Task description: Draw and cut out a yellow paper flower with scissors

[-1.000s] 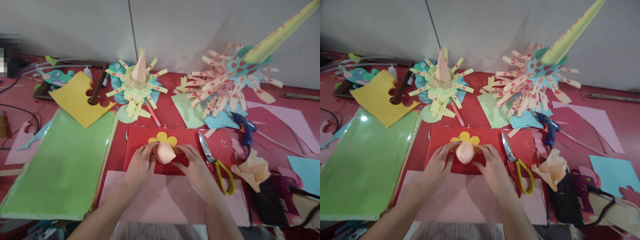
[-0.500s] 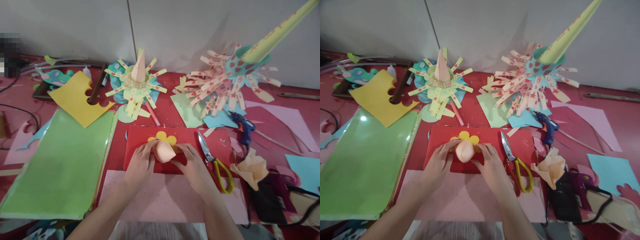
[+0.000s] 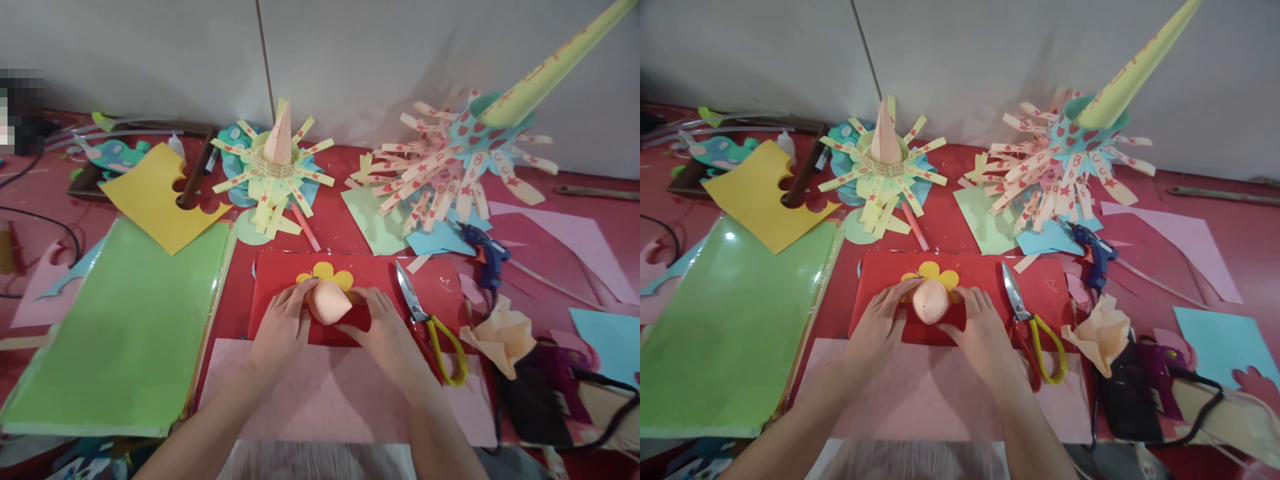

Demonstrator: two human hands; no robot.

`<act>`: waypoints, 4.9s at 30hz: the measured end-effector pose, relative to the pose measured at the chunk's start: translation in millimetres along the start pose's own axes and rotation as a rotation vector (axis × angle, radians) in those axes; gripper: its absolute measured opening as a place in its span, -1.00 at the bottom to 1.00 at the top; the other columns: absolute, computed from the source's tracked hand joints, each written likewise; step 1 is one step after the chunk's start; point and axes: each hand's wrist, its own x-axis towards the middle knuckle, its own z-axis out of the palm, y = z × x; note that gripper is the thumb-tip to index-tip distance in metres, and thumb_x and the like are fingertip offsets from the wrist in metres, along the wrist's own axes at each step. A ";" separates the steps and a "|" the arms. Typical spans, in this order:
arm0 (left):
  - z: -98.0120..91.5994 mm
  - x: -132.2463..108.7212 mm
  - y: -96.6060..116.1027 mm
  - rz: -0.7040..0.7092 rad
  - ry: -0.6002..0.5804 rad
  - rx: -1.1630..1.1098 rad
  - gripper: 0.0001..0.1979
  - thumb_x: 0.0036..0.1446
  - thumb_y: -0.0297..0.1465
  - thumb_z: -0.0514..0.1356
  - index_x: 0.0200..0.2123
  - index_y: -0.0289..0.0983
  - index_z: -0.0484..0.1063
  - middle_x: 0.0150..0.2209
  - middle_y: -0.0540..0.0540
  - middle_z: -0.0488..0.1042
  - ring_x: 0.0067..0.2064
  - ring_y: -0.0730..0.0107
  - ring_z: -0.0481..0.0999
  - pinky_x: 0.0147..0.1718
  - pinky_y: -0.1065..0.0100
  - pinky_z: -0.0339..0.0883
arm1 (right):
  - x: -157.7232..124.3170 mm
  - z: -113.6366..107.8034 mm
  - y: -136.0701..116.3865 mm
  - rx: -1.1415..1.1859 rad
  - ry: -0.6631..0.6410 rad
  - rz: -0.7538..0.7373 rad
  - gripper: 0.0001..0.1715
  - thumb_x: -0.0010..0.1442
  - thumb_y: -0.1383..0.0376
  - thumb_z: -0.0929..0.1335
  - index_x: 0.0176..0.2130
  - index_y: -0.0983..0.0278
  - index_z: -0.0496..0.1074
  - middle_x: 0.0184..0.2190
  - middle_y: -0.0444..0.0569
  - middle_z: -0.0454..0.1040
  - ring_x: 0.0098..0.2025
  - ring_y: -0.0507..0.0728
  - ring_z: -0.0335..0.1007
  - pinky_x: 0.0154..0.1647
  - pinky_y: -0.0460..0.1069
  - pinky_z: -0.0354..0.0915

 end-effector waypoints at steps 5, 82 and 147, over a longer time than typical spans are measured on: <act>1.0 -1.6 -0.2 -0.067 0.013 -0.096 -0.51 0.10 -0.58 -0.08 0.10 -0.16 0.20 0.06 -0.09 0.41 0.04 0.24 0.42 0.00 0.09 0.33 | -0.5 1.7 1.5 0.036 -0.017 0.039 -0.55 0.04 0.26 0.44 -0.08 0.20 0.28 -0.16 0.00 0.40 -0.09 0.25 0.37 -0.12 0.15 0.33; -0.5 -5.4 -0.9 -0.153 0.209 -0.332 -0.54 0.01 -0.65 -0.09 -0.06 -0.16 0.29 -0.04 -0.03 0.45 0.00 0.41 0.45 0.01 0.23 0.35 | 12.1 -18.8 -4.2 0.322 0.288 0.135 -0.76 0.24 0.15 0.26 -0.33 0.24 0.41 -0.37 -0.07 0.48 -0.31 0.09 0.40 -0.24 -0.01 0.31; 0.8 1.8 -11.2 -0.008 0.115 -0.051 -0.47 0.00 -0.70 -0.10 -0.06 -0.15 0.38 -0.10 -0.05 0.45 -0.12 0.35 0.42 -0.14 0.24 0.37 | 106.5 15.8 -2.2 0.915 -0.183 -0.130 -0.72 0.26 0.11 0.24 -0.14 0.22 0.35 -0.50 -0.18 0.30 -0.52 -0.04 0.36 -0.57 -0.14 0.38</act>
